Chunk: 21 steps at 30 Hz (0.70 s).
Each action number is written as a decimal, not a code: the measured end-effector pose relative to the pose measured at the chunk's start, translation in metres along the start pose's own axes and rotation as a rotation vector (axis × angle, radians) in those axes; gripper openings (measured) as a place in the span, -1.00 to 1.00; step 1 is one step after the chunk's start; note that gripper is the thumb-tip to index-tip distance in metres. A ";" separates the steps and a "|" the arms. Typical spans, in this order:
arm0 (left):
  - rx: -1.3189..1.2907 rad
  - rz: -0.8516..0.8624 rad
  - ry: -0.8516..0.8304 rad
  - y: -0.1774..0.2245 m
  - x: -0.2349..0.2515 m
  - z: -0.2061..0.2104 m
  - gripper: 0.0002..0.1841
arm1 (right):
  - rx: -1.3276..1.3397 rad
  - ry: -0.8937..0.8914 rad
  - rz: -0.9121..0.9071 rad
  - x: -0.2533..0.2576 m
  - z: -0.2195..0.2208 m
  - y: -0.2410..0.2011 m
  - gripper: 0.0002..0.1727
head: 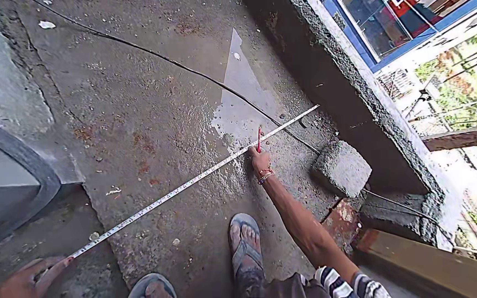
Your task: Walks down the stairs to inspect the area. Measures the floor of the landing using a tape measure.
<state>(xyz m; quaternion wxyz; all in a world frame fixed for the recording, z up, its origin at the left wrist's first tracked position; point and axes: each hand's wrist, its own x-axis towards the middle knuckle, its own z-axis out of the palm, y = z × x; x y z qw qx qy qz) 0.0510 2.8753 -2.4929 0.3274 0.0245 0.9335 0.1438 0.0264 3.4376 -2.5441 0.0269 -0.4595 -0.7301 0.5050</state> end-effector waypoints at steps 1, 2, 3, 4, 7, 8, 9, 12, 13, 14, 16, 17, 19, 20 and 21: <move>-0.012 -0.009 -0.028 0.004 0.000 -0.002 -0.52 | 0.009 0.002 -0.003 0.001 0.001 0.001 -0.69; -0.015 -0.017 -0.040 0.008 0.001 -0.003 -0.56 | 0.031 0.009 -0.009 0.002 0.001 0.002 -0.69; -0.016 -0.028 -0.045 0.011 0.002 -0.004 -0.57 | 0.063 0.018 -0.011 0.002 0.002 0.003 -0.68; -0.016 -0.040 -0.047 0.014 0.003 -0.005 -0.57 | 0.095 0.034 -0.017 0.002 0.003 0.004 -0.67; -0.017 -0.069 -0.054 0.015 0.007 -0.004 -0.57 | 0.140 0.066 -0.014 0.001 0.005 0.006 -0.67; -0.018 -0.064 -0.035 0.013 0.013 -0.001 -0.59 | 0.124 0.076 -0.004 0.003 0.005 0.006 -0.66; -0.014 -0.055 -0.001 0.010 0.021 0.004 -0.62 | 0.107 0.090 0.004 0.005 0.002 0.007 -0.67; -0.014 -0.080 0.019 0.019 0.025 0.012 -0.68 | 0.086 0.110 0.015 -0.001 -0.005 0.007 -0.69; -0.015 -0.115 -0.012 0.020 0.021 0.007 -0.68 | 0.100 0.095 0.022 -0.007 0.000 0.005 -0.72; -0.023 -0.146 -0.039 0.017 0.018 0.005 -0.67 | 0.120 0.076 0.025 -0.014 0.005 0.004 -0.74; -0.036 -0.131 -0.032 0.001 0.020 0.008 -0.68 | 0.156 0.035 0.027 -0.021 0.012 0.003 -0.70; -0.029 -0.118 -0.052 -0.004 0.023 0.010 -0.66 | 0.157 0.028 0.018 -0.021 0.012 0.005 -0.64; -0.022 -0.099 -0.078 -0.002 0.027 0.008 -0.63 | 0.130 0.035 -0.005 -0.021 0.010 0.005 -0.59; -0.022 -0.090 -0.095 0.003 0.027 0.006 -0.63 | 0.116 0.045 -0.010 -0.022 0.009 0.004 -0.61; -0.021 -0.082 -0.104 0.004 0.027 0.005 -0.62 | 0.111 0.052 -0.012 -0.024 0.008 0.003 -0.65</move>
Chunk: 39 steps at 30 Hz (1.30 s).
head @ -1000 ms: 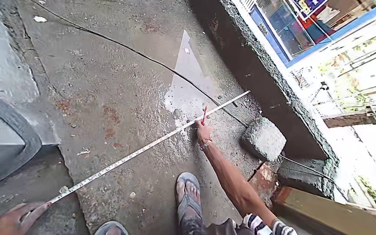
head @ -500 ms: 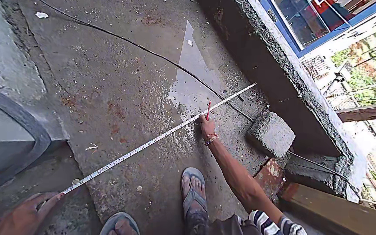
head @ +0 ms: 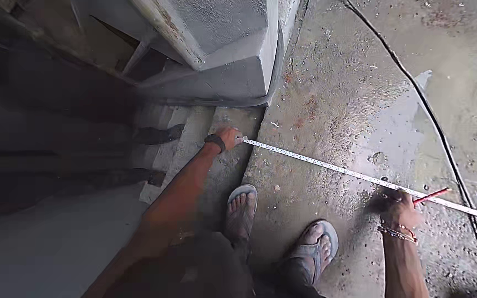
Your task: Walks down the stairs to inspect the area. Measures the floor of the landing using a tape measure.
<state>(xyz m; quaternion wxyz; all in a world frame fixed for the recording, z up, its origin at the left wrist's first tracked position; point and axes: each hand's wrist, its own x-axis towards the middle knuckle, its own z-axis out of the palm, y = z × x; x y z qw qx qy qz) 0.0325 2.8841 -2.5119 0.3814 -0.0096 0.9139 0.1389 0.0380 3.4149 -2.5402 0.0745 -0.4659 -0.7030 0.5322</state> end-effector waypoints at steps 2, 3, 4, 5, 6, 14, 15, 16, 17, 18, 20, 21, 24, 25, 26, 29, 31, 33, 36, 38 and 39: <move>0.008 0.010 -0.013 -0.003 0.000 0.000 -0.62 | 0.015 -0.001 0.013 -0.005 0.002 -0.001 -0.71; 0.011 0.010 -0.018 -0.004 0.000 0.000 -0.62 | 0.032 -0.006 0.017 -0.006 0.003 0.000 -0.74; 0.010 0.009 -0.018 -0.004 0.000 0.001 -0.62 | 0.044 -0.008 0.018 -0.005 0.004 0.001 -0.77; 0.001 0.011 -0.017 -0.004 0.000 0.001 -0.63 | 0.055 -0.008 0.020 -0.005 0.004 0.000 -0.77; -0.005 0.013 -0.014 -0.005 0.000 0.001 -0.63 | 0.058 -0.008 0.023 -0.006 0.005 -0.001 -0.77; -0.052 0.048 0.021 -0.013 0.006 0.008 -0.66 | 0.073 -0.001 0.019 -0.001 0.005 0.005 -0.83; -0.062 0.048 0.028 -0.014 0.006 0.008 -0.67 | 0.074 -0.002 0.017 -0.001 0.005 0.004 -0.84; -0.074 0.045 0.032 -0.015 0.006 0.008 -0.67 | 0.065 0.000 0.012 -0.002 0.005 0.004 -0.85; -0.090 0.044 0.036 -0.016 0.006 0.009 -0.67 | 0.054 0.004 0.007 -0.002 0.005 0.003 -0.86; -0.102 0.045 0.041 -0.017 0.008 0.010 -0.67 | 0.045 0.009 0.001 -0.002 0.005 0.003 -0.86; -0.104 0.044 0.038 -0.019 0.009 0.011 -0.66 | 0.040 0.005 0.001 -0.001 0.005 0.004 -0.85; -0.101 0.043 0.039 -0.019 0.009 0.011 -0.65 | 0.039 0.003 0.002 -0.002 0.005 0.003 -0.86; -0.090 0.043 0.031 -0.016 0.009 0.009 -0.65 | 0.034 0.003 0.001 -0.003 0.005 0.002 -0.86; -0.090 0.034 0.024 -0.015 0.007 0.008 -0.64 | 0.037 0.005 0.000 -0.002 0.004 0.003 -0.85; -0.085 0.028 0.020 -0.014 0.007 0.008 -0.64 | 0.039 0.004 0.001 -0.002 0.004 0.003 -0.85; -0.086 0.023 0.018 -0.014 0.007 0.008 -0.64 | 0.031 0.000 0.010 -0.002 0.004 0.003 -0.85; -0.094 0.018 0.029 -0.014 0.007 0.008 -0.64 | 0.017 -0.003 0.005 -0.002 0.004 0.002 -0.84; -0.104 0.002 0.025 -0.013 0.008 0.009 -0.64 | -0.006 0.006 0.005 -0.003 0.004 0.002 -0.82; -0.102 -0.003 0.052 -0.014 0.009 0.013 -0.67 | -0.008 0.009 0.013 -0.003 0.003 0.002 -0.82; -0.097 -0.006 0.041 -0.011 0.007 0.011 -0.66 | 0.010 0.006 0.004 -0.003 0.004 0.001 -0.83; -0.091 -0.002 0.037 -0.011 0.006 0.011 -0.65 | 0.018 0.006 0.003 -0.003 0.004 0.001 -0.83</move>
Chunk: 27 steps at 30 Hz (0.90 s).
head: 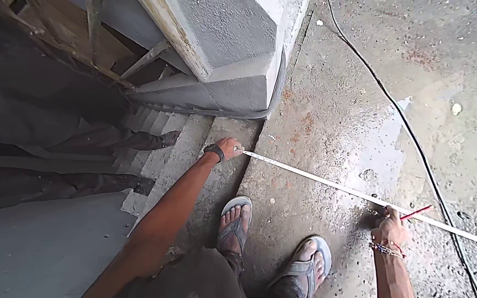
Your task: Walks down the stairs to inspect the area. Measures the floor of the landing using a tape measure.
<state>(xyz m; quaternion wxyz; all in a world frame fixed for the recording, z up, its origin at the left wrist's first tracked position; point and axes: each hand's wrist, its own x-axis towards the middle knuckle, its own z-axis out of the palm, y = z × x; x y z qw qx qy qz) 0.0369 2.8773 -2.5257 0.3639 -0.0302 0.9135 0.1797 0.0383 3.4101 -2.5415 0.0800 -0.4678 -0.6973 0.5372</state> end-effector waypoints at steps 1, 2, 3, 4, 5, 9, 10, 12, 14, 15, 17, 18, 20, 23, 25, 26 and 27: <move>0.003 0.002 -0.003 0.001 -0.001 0.000 -0.65 | 0.000 0.000 0.003 -0.001 0.000 0.000 -0.83; 0.005 0.000 0.002 0.002 -0.002 0.001 -0.65 | -0.002 0.000 0.004 -0.001 -0.001 0.000 -0.82; 0.004 -0.003 0.014 0.003 -0.003 0.001 -0.66 | -0.007 -0.005 0.004 -0.002 -0.001 -0.001 -0.82; 0.003 -0.010 0.025 0.005 -0.004 0.002 -0.66 | -0.010 -0.010 0.003 -0.001 -0.002 -0.001 -0.82; 0.003 -0.021 0.035 0.008 -0.007 0.001 -0.66 | -0.003 -0.016 0.001 -0.001 -0.002 -0.001 -0.82; -0.017 -0.042 0.056 0.013 -0.014 -0.001 -0.66 | 0.025 -0.021 -0.014 -0.001 -0.005 0.000 -0.82; -0.015 -0.044 0.057 0.014 -0.015 -0.001 -0.65 | 0.022 -0.015 -0.017 -0.003 -0.006 -0.001 -0.83; -0.012 -0.061 0.053 0.016 -0.017 -0.003 -0.64 | 0.023 -0.020 -0.007 -0.007 -0.012 -0.005 -0.82; -0.023 -0.056 0.051 0.018 -0.021 -0.005 -0.63 | 0.003 -0.020 -0.014 -0.007 -0.017 -0.007 -0.82; -0.036 -0.050 0.046 0.019 -0.024 -0.007 -0.63 | 0.012 -0.019 -0.023 -0.007 -0.019 -0.009 -0.81; -0.056 -0.036 0.024 0.021 -0.030 -0.012 -0.61 | 0.056 -0.038 -0.038 -0.009 -0.026 -0.017 -0.81; -0.061 -0.022 0.017 0.022 -0.032 -0.014 -0.60 | 0.082 -0.044 -0.053 -0.010 -0.029 -0.020 -0.81; -0.058 -0.003 0.005 0.022 -0.035 -0.016 -0.59 | 0.118 -0.049 -0.076 -0.012 -0.034 -0.027 -0.81; -0.072 0.017 -0.019 0.027 -0.042 -0.021 -0.59 | 0.157 -0.042 -0.108 -0.017 -0.040 -0.042 -0.81; -0.091 0.033 -0.008 0.029 -0.047 -0.024 -0.60 | 0.191 -0.038 -0.138 -0.019 -0.044 -0.057 -0.80; -0.097 0.042 -0.002 0.029 -0.049 -0.023 -0.60 | 0.213 -0.041 -0.160 -0.019 -0.048 -0.063 -0.79; -0.102 0.051 0.000 0.030 -0.051 -0.026 -0.60 | 0.241 -0.045 -0.185 -0.019 -0.050 -0.070 -0.78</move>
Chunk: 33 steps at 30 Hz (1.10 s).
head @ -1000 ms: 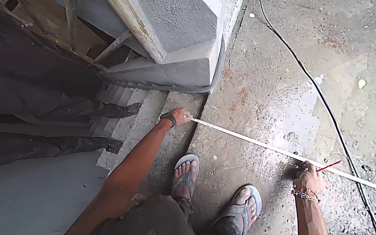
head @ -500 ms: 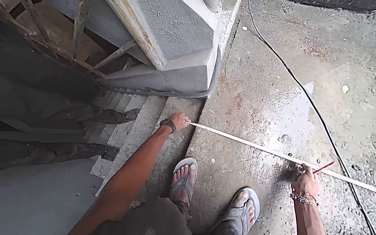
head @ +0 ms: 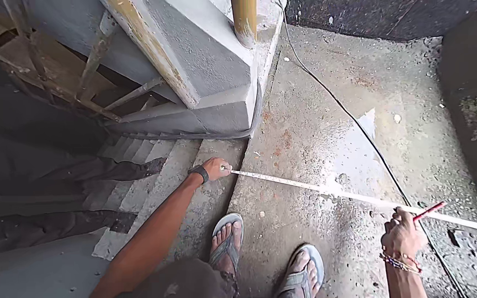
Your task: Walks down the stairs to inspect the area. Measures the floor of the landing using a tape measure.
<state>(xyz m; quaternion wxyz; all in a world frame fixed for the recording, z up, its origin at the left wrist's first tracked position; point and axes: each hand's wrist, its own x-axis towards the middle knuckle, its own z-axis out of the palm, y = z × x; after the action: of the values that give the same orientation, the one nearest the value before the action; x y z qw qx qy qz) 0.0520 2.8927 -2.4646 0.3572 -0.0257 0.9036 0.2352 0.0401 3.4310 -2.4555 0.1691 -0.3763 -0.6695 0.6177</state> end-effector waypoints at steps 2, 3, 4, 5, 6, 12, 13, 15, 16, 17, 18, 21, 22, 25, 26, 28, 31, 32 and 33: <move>-0.010 0.025 0.002 0.001 -0.002 -0.004 -0.61 | 0.050 -0.019 -0.059 0.003 -0.001 -0.016 -0.75; -0.020 0.038 0.006 -0.001 -0.004 -0.003 -0.62 | 0.060 -0.025 -0.079 0.003 -0.002 -0.022 -0.74; -0.031 0.049 0.013 -0.003 -0.006 0.000 -0.63 | 0.064 -0.029 -0.086 0.003 -0.003 -0.026 -0.73; -0.038 0.050 0.013 -0.005 -0.007 0.003 -0.64 | 0.068 -0.039 -0.089 0.002 -0.003 -0.027 -0.73; -0.039 0.043 0.006 -0.006 -0.009 0.005 -0.65 | 0.074 -0.043 -0.089 0.001 -0.003 -0.027 -0.74; -0.122 -0.012 -0.023 -0.027 -0.031 0.038 -0.68 | 0.056 -0.063 -0.145 -0.003 -0.005 -0.008 -0.71; -0.126 -0.008 -0.044 -0.030 -0.035 0.045 -0.68 | 0.056 -0.068 -0.155 -0.002 -0.006 -0.005 -0.72; -0.144 -0.002 -0.100 -0.036 -0.046 0.063 -0.68 | 0.065 -0.065 -0.160 -0.002 -0.009 0.000 -0.72; -0.162 -0.007 -0.123 -0.038 -0.052 0.070 -0.67 | 0.068 -0.063 -0.164 -0.003 -0.008 0.002 -0.73; -0.174 -0.016 -0.146 -0.039 -0.058 0.076 -0.66 | 0.072 -0.066 -0.165 -0.004 -0.007 0.005 -0.75; -0.183 -0.027 -0.166 -0.039 -0.065 0.080 -0.65 | 0.081 -0.062 -0.165 -0.007 -0.006 0.007 -0.75; -0.211 -0.044 -0.223 -0.036 -0.082 0.095 -0.64 | 0.090 -0.048 -0.187 -0.011 -0.003 0.013 -0.75; -0.230 -0.033 -0.229 -0.035 -0.089 0.102 -0.64 | 0.089 -0.042 -0.195 -0.013 -0.003 0.014 -0.75; -0.332 0.016 -0.158 -0.030 -0.110 0.127 -0.67 | 0.087 -0.030 -0.174 -0.018 0.005 0.006 -0.75; -0.363 0.022 -0.133 -0.026 -0.117 0.135 -0.68 | 0.087 -0.044 -0.170 -0.020 0.008 0.003 -0.76; -0.428 0.025 -0.091 -0.012 -0.129 0.146 -0.69 | 0.089 -0.110 -0.169 -0.029 0.018 0.001 -0.77; -0.532 -0.031 -0.032 0.023 -0.137 0.149 -0.70 | 0.028 -0.269 -0.208 -0.055 0.035 0.006 -0.77; -0.549 -0.064 -0.021 0.033 -0.137 0.147 -0.70 | 0.005 -0.325 -0.229 -0.067 0.041 0.009 -0.79; -0.563 -0.095 -0.002 0.041 -0.134 0.143 -0.70 | -0.012 -0.381 -0.246 -0.080 0.047 0.013 -0.81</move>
<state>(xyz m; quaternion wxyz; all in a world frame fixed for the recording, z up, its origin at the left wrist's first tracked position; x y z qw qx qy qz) 0.2333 2.9768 -2.4507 0.3476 -0.1659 0.8000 0.4601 0.0637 3.3407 -2.4571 0.1112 -0.1692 -0.7341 0.6482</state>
